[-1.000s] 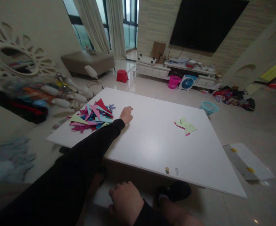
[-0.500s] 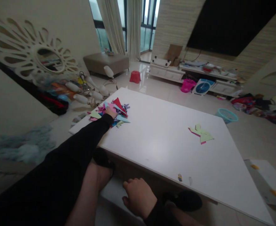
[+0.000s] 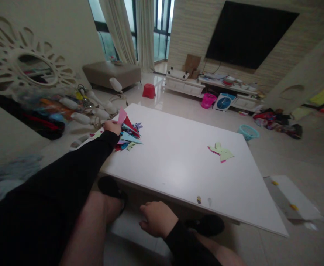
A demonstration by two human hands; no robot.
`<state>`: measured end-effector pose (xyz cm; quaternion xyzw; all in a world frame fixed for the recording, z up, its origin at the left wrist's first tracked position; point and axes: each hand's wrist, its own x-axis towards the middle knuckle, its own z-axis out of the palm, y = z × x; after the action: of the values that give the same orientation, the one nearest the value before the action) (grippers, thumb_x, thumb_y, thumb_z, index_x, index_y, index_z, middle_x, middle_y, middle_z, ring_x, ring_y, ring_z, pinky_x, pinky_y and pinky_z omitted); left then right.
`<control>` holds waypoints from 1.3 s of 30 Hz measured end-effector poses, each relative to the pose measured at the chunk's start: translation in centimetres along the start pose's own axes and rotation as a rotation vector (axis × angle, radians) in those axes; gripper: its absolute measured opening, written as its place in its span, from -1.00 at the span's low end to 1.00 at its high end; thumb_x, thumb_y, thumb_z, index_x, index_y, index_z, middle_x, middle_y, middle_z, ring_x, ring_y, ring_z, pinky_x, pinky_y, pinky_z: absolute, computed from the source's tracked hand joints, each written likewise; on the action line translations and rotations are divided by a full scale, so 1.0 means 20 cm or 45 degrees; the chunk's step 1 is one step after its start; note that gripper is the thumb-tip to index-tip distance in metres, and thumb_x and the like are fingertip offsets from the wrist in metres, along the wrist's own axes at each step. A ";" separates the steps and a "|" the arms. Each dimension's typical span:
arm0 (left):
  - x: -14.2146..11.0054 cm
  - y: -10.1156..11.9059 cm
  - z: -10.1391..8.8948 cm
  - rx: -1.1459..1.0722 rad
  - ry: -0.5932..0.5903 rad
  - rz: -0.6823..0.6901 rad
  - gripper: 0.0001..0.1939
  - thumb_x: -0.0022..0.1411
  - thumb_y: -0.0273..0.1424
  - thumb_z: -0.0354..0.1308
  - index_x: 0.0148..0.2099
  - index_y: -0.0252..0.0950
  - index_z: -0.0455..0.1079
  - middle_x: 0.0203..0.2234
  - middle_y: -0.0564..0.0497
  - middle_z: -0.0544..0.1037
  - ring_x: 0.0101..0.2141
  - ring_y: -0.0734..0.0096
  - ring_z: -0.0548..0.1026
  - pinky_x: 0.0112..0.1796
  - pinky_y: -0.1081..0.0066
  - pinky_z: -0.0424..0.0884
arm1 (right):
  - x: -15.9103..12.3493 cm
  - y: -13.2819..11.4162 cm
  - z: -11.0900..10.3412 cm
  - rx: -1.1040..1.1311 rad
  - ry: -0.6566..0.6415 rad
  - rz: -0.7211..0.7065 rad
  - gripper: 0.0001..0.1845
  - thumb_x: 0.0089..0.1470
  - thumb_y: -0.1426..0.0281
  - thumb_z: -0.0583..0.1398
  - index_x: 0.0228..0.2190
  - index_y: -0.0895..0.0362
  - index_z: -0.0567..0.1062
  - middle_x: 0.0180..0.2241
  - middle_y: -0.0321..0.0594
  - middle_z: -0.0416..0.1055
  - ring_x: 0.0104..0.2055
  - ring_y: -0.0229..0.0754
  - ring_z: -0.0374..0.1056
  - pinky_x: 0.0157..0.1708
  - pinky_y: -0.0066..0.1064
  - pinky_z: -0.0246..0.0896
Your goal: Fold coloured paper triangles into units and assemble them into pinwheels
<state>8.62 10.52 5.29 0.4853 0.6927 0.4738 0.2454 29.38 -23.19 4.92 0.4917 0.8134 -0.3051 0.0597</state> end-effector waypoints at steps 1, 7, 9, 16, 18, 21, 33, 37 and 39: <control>-0.05 0.06 0.02 -0.056 -0.002 -0.008 -0.88 0.12 -0.55 0.28 -0.35 -0.43 0.37 -0.45 -0.05 0.50 -0.35 0.35 0.44 -0.25 0.31 0.37 | 0.00 0.04 -0.03 0.039 0.077 -0.007 -0.74 0.13 0.28 0.23 -0.17 0.13 0.57 -0.17 -0.03 0.60 -0.12 0.06 0.54 -0.17 -0.19 0.38; -0.76 0.41 0.13 -0.869 -0.667 -0.025 -0.70 -0.01 -0.27 0.46 -0.31 -0.38 0.54 -0.37 -0.11 0.62 -0.42 0.43 0.49 -0.35 0.43 0.37 | -0.07 0.33 -0.31 0.691 1.214 0.191 -0.78 0.23 0.22 0.18 -0.26 0.09 0.54 -0.30 -0.17 0.56 -0.24 -0.14 0.46 -0.21 -0.32 0.30; -1.02 0.44 0.13 -1.083 -0.898 -0.160 -0.63 -0.03 -0.21 0.49 -0.28 -0.38 0.56 -0.34 -0.12 0.63 -0.41 0.48 0.48 -0.35 0.46 0.37 | -0.08 0.40 -0.38 1.055 1.466 0.200 -0.74 0.17 0.14 0.24 -0.28 0.09 0.52 -0.27 -0.17 0.56 -0.22 -0.13 0.46 -0.26 -0.34 0.29; -1.28 0.34 0.13 -1.270 -1.522 -0.605 -0.59 -0.07 -0.38 0.55 -0.20 -0.37 0.48 -0.44 -0.03 0.60 -0.49 0.63 0.41 -0.41 0.60 0.30 | -0.06 0.43 -0.37 1.705 1.496 0.002 -0.71 0.03 0.17 0.37 -0.28 0.05 0.48 -0.14 -0.20 0.58 -0.11 -0.15 0.47 -0.18 -0.33 0.35; -1.25 0.34 0.12 -1.244 -1.670 -0.636 -0.61 -0.04 -0.36 0.54 -0.21 -0.36 0.47 -0.44 -0.05 0.59 -0.48 0.62 0.41 -0.43 0.60 0.28 | -0.05 0.42 -0.37 1.746 1.461 -0.037 -0.71 0.01 0.20 0.39 -0.31 0.05 0.47 -0.19 -0.21 0.59 -0.13 -0.14 0.48 -0.13 -0.29 0.37; -1.20 0.35 0.11 -1.225 -1.774 -0.676 -0.62 -0.02 -0.33 0.53 -0.24 -0.35 0.46 -0.42 -0.06 0.58 -0.50 0.63 0.39 -0.47 0.60 0.23 | -0.02 0.39 -0.41 1.777 1.430 -0.099 -0.72 -0.01 0.23 0.40 -0.33 0.05 0.45 -0.22 -0.19 0.61 -0.09 -0.09 0.51 -0.03 -0.17 0.38; -1.13 0.29 0.17 -1.111 -1.492 -0.355 -0.59 -0.07 -0.27 0.54 -0.26 -0.35 0.47 -0.35 -0.06 0.61 -0.37 0.40 0.57 -0.34 0.43 0.36 | 0.16 0.38 -0.42 1.594 1.782 0.063 -0.72 0.00 0.24 0.39 -0.33 0.11 0.47 -0.31 -0.19 0.62 -0.19 -0.14 0.54 -0.17 -0.30 0.38; -1.13 0.29 0.16 -1.054 -1.375 -0.214 -0.58 -0.08 -0.25 0.53 -0.24 -0.37 0.53 -0.31 -0.10 0.64 -0.34 0.29 0.61 -0.24 0.29 0.47 | 0.17 0.36 -0.42 1.497 1.824 0.160 -0.69 0.00 0.18 0.38 -0.36 0.13 0.48 -0.37 -0.21 0.59 -0.29 -0.19 0.49 -0.27 -0.37 0.32; -1.14 0.30 0.15 -1.027 -1.342 -0.164 -0.59 -0.07 -0.23 0.53 -0.24 -0.37 0.54 -0.32 -0.12 0.65 -0.34 0.25 0.62 -0.22 0.25 0.50 | 0.17 0.35 -0.42 1.449 1.834 0.192 -0.68 0.02 0.16 0.37 -0.36 0.13 0.47 -0.37 -0.20 0.59 -0.31 -0.19 0.48 -0.30 -0.38 0.30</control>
<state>22.95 -8.33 6.74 0.4800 0.2761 0.3794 0.7412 35.21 -13.64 7.34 0.5697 0.3471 -0.2749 -0.6924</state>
